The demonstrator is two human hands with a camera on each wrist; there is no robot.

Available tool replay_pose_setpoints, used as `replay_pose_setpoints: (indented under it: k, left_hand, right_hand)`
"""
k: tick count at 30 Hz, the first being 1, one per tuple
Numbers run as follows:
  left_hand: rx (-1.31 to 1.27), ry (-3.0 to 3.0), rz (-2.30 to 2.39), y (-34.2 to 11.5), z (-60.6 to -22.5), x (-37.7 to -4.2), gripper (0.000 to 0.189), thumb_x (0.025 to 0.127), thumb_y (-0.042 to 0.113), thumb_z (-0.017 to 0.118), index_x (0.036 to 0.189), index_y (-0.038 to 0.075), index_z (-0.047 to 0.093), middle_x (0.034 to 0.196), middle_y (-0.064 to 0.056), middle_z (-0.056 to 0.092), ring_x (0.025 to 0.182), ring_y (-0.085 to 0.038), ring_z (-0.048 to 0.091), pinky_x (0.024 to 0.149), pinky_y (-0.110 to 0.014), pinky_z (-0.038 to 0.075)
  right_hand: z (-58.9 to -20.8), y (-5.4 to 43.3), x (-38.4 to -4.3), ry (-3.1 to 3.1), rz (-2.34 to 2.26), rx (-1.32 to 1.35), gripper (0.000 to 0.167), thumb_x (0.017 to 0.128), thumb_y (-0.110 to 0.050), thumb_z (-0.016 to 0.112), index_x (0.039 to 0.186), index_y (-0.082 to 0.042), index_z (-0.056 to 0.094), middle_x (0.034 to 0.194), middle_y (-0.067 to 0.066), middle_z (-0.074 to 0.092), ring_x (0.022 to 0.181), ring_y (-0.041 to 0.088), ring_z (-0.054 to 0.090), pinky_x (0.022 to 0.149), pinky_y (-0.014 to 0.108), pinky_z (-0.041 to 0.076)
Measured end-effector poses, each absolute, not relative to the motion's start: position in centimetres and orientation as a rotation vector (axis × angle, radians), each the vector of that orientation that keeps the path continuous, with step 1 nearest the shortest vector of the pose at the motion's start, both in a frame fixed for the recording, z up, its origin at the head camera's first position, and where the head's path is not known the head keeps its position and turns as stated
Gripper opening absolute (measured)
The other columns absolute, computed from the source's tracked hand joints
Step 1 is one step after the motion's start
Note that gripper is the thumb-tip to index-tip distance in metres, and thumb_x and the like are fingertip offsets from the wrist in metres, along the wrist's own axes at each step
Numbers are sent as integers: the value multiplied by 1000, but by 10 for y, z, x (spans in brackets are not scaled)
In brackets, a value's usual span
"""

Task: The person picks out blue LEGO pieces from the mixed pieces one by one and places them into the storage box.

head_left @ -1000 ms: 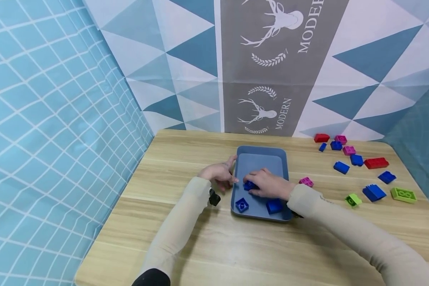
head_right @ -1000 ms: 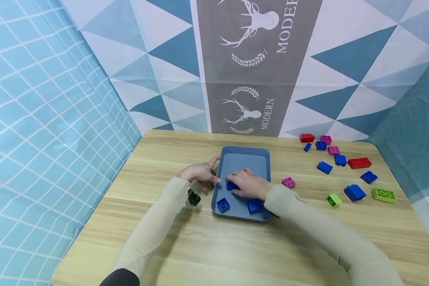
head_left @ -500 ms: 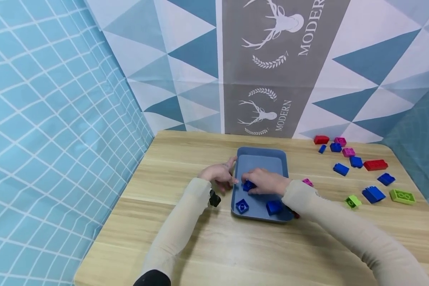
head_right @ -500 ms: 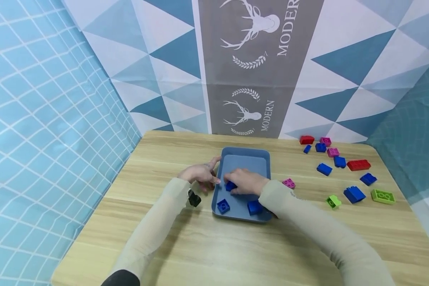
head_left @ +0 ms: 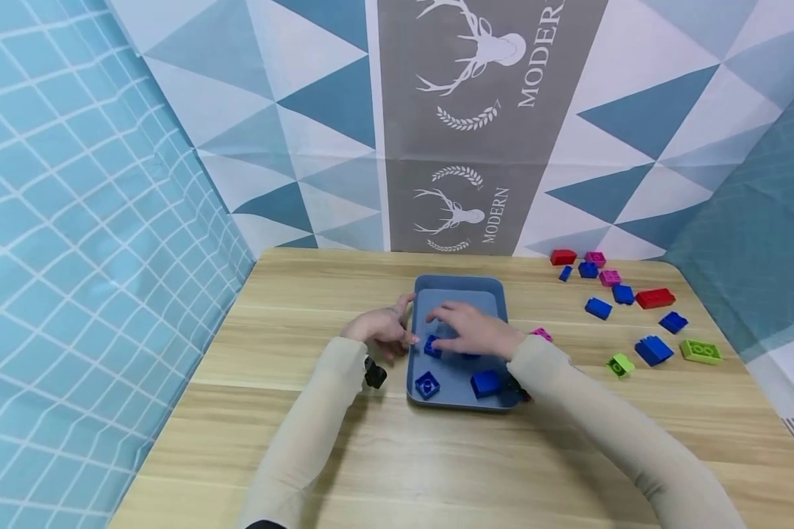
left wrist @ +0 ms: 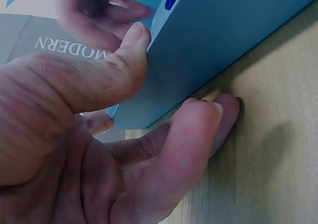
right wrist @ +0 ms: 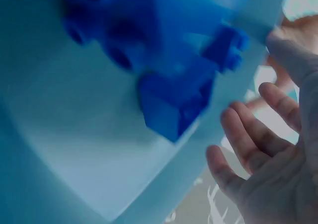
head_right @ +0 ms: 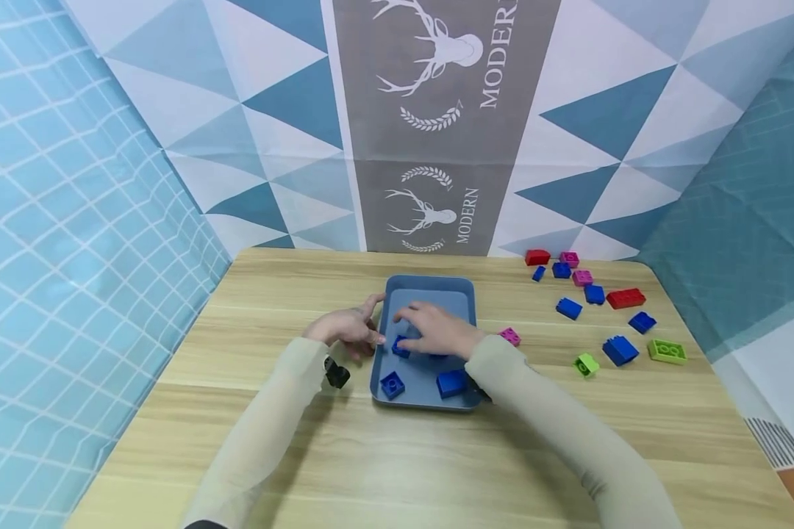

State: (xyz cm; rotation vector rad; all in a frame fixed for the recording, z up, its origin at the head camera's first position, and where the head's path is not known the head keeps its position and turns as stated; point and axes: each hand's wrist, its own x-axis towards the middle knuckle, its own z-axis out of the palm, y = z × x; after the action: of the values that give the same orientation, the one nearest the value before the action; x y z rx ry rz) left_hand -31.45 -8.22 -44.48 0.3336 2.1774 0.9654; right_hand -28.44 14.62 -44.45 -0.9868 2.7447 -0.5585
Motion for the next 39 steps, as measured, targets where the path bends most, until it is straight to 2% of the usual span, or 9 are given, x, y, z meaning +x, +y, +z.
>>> replay_pose_setpoints:
  k: [6, 12, 17, 24, 33, 39]
  left_hand:
    - [306, 2177, 978, -80, -445, -315, 106, 95, 13, 73, 164, 35, -3, 108, -16, 64, 81, -28, 73, 63, -39, 64]
    - [284, 2171, 1005, -80, -447, -312, 109, 92, 8, 75, 164, 34, -3, 106, -17, 63, 82, -30, 72, 62, -40, 63]
    - [301, 2179, 986, -78, -446, -311, 108, 92, 11, 75, 164, 33, -3, 103, -16, 64, 82, -31, 72, 63, -40, 63]
    - [272, 2181, 991, -79, -444, -313, 106, 93, 13, 75, 163, 34, -1, 105, -16, 62, 81, -29, 71, 62, -39, 63]
    - [272, 2194, 968, -80, -441, -312, 107, 93, 16, 76, 163, 36, -2, 101, -17, 66, 85, -32, 72, 64, -39, 63]
    - [275, 2179, 983, -79, -443, -311, 106, 93, 14, 74, 163, 33, -3, 99, -21, 68, 84, -33, 71, 62, -39, 63]
  right_hand:
    - [-427, 189, -294, 2892, -682, -842, 42, 97, -28, 71, 132, -5, 64, 130, 13, 64, 119, 33, 63, 99, 51, 56]
    - [-423, 254, -304, 2966, -604, -676, 42, 97, -22, 69, 132, 2, 62, 130, 23, 64, 121, 42, 60, 103, 61, 50]
    - [-424, 316, -306, 2975, -526, -457, 46, 93, -12, 71, 133, 6, 59, 133, 31, 60, 124, 51, 54, 104, 69, 44]
    - [-436, 384, -309, 2930, -357, -228, 52, 90, -12, 74, 134, 9, 57, 129, 39, 57, 116, 56, 56, 95, 69, 50]
    - [-459, 406, -310, 2916, -382, -101, 51, 88, -8, 75, 132, 8, 56, 125, 40, 55, 111, 56, 53, 93, 71, 49]
    - [-459, 403, -311, 2910, -394, -138, 35, 87, -4, 75, 119, 4, 64, 117, 35, 59, 104, 50, 56, 91, 67, 53]
